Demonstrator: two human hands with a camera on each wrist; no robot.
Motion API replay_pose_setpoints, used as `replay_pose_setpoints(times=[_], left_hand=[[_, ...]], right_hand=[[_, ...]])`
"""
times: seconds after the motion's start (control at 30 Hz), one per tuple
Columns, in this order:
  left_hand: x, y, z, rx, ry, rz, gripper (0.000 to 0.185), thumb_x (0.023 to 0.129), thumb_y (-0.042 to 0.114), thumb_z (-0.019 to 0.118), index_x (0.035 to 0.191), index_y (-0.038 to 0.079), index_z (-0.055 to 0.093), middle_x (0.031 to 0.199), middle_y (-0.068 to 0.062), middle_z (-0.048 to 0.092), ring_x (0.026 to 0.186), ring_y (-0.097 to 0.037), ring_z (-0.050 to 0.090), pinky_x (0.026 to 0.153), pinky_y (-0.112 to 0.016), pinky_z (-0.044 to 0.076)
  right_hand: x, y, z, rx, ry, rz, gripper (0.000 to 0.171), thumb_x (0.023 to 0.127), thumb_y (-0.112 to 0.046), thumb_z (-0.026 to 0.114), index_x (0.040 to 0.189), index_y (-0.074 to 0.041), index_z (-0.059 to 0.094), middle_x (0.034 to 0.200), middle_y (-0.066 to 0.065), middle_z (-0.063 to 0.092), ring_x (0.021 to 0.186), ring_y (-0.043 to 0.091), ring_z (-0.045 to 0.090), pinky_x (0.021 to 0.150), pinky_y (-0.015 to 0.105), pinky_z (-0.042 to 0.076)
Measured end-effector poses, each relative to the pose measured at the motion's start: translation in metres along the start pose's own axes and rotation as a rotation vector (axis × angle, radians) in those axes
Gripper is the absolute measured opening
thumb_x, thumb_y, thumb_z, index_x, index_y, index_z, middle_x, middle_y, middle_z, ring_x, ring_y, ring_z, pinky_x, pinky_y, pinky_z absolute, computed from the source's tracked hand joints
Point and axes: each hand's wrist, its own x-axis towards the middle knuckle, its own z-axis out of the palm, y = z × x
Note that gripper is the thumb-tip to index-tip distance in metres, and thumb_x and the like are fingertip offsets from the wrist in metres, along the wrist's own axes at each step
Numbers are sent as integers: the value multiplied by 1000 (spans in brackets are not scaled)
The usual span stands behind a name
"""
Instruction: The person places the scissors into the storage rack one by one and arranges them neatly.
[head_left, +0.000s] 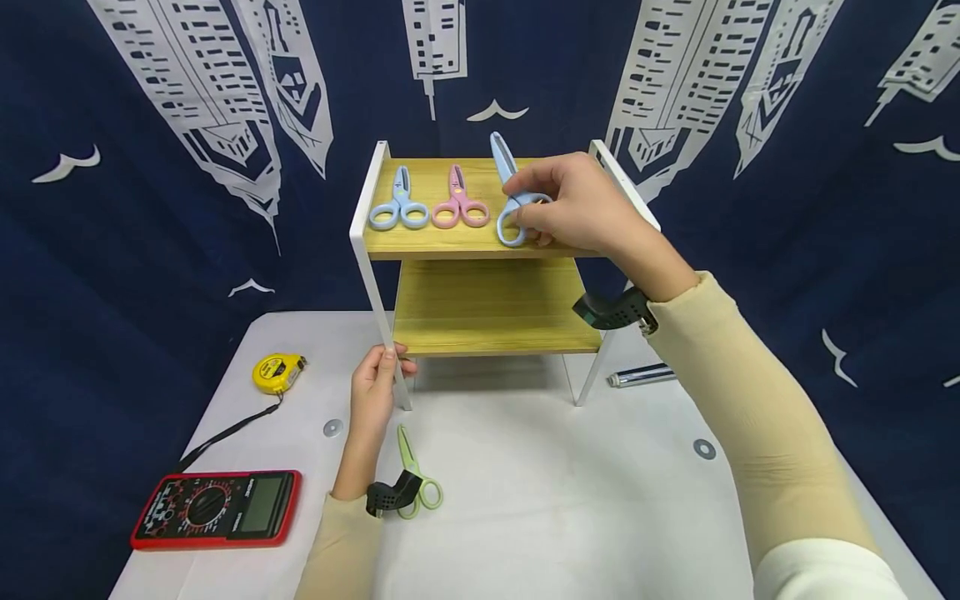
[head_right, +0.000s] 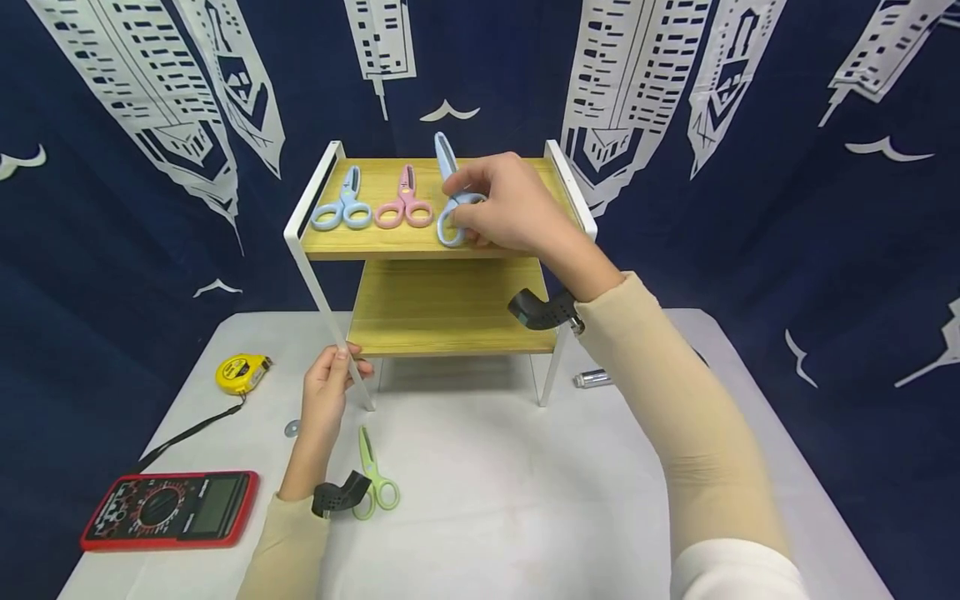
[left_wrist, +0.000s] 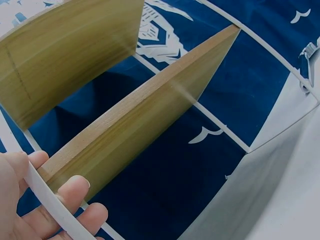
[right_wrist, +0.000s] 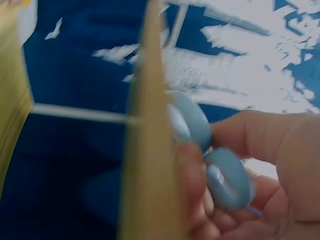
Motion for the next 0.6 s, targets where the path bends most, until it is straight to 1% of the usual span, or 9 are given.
replay_pose_setpoints(times=[0.07,0.13,0.2,0.3,0.37,0.4,0.5,0.6], left_hand=[[0,0,0,0,1,-1,33,110,16,44,114,-13,59,72,18,67,75,0,67,83,-19,51],[0,0,0,0,-1,-5,33,110,16,44,114,-13,59,72,19,67,75,0,67,84,-19,51],[0,-1,0,-4,-3,-11,33,110,16,44,114,-13,59,72,19,67,74,0,67,84,-19,51],[-1,-2,0,-9,-4,-17,33,110,16,44,115,-13,59,71,19,67,74,0,68,85,-20,51],[-1,-2,-1,-8,-4,-17,33,110,16,44,115,-13,59,71,19,67,74,0,68,86,-20,50],[-1,-2,-1,-5,-3,-16,33,110,16,44,115,-13,59,71,18,67,74,0,68,86,-20,50],[-1,-1,-1,2,-2,-12,33,110,17,44,115,-12,59,72,18,68,75,0,67,86,-20,49],[0,-1,-1,6,0,-13,33,110,17,44,115,-12,60,73,18,68,75,-1,67,86,-20,49]], right_hand=[[7,3,2,-103,42,23,34,91,-16,64,123,-8,72,114,14,72,88,19,63,78,28,50],[12,7,5,-195,85,16,35,91,-20,62,122,-9,74,118,14,73,100,22,62,85,34,48],[15,11,9,-237,119,-1,35,90,-20,59,119,-9,75,121,15,73,108,27,63,92,40,47],[18,14,14,-250,151,-17,36,88,-17,56,115,-8,77,120,17,73,111,30,65,94,44,47],[20,15,17,-246,167,-21,37,87,-16,55,115,-8,77,119,17,74,110,30,65,92,43,46],[20,16,18,-244,175,-23,37,86,-16,54,114,-8,77,118,16,74,106,29,64,89,41,46],[22,19,20,-245,190,-37,39,86,-16,54,116,-9,77,114,14,75,87,27,61,76,35,41],[23,21,22,-238,206,-53,37,87,-16,56,117,-9,77,109,12,77,74,22,51,68,31,34]])
